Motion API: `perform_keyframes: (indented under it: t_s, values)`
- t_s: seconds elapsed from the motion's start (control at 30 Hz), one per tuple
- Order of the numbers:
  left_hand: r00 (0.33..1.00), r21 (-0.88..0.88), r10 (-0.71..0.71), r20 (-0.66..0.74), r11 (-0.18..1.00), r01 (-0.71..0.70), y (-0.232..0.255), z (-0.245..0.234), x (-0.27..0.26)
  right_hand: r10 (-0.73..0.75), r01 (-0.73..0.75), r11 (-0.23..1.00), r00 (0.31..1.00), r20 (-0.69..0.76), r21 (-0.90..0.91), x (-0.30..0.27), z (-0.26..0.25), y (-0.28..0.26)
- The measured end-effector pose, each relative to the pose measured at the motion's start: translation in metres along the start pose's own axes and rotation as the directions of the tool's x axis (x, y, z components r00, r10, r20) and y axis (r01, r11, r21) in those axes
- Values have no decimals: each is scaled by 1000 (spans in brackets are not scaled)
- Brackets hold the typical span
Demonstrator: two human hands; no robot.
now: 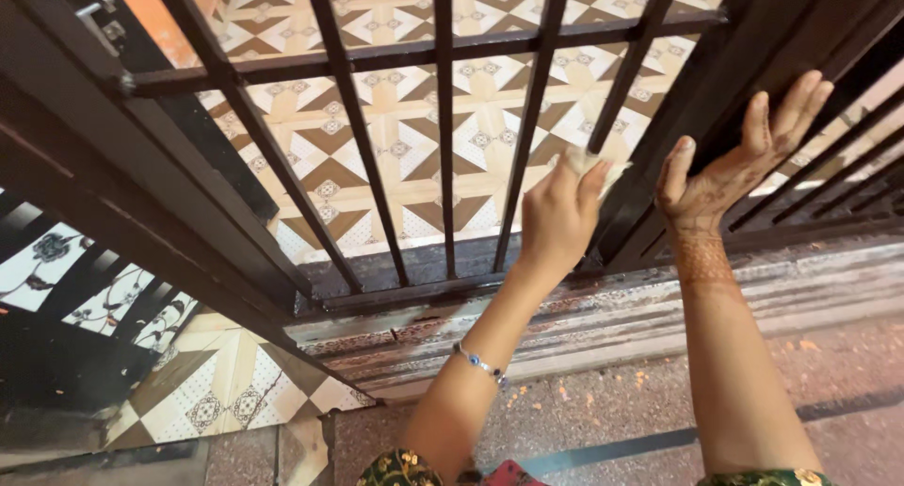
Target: The person wipes the horizontal and vertical bars of a dark metal gate using a light-colored cloth, covering different sections of the frame.
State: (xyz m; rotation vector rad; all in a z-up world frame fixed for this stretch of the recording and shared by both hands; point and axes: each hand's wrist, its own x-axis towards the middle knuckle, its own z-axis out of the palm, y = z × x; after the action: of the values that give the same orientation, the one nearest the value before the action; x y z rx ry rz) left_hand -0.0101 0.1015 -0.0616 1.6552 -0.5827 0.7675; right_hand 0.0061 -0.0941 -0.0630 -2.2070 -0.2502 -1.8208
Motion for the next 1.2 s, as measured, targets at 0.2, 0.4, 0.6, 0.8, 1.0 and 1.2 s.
perform_keyframes:
  t_s: [0.2, 0.4, 0.6, 0.8, 1.0, 1.2]
  values:
    - [991, 271, -123, 58, 957, 103, -53, 2, -88, 15, -14, 1000, 999, -35, 20, 2, 5, -3]
    - [974, 262, -196, 115, 952, 161, -69, -3, -121, 21, -21, 1000, 999, -42, -6, -2, 10, 4]
    - [994, 387, -104, -26, 916, 105, -25, -14, -141, 23, -23, 1000, 999, -38, 0, -2, 9, 4]
    - [776, 29, -605, 178, 792, 610, 5, 2, -161, 15, -15, 1000, 999, -48, -17, 2, 6, 0]
    - [920, 67, -360, 157, 933, 353, 4, 29, -158, 23, -23, 1000, 998, -59, -6, 1, 9, 2]
    - [961, -47, -194, 198, 977, 207, 14, 41, -137, 3, -3, 1000, 998, -57, -2, 2, 7, 0]
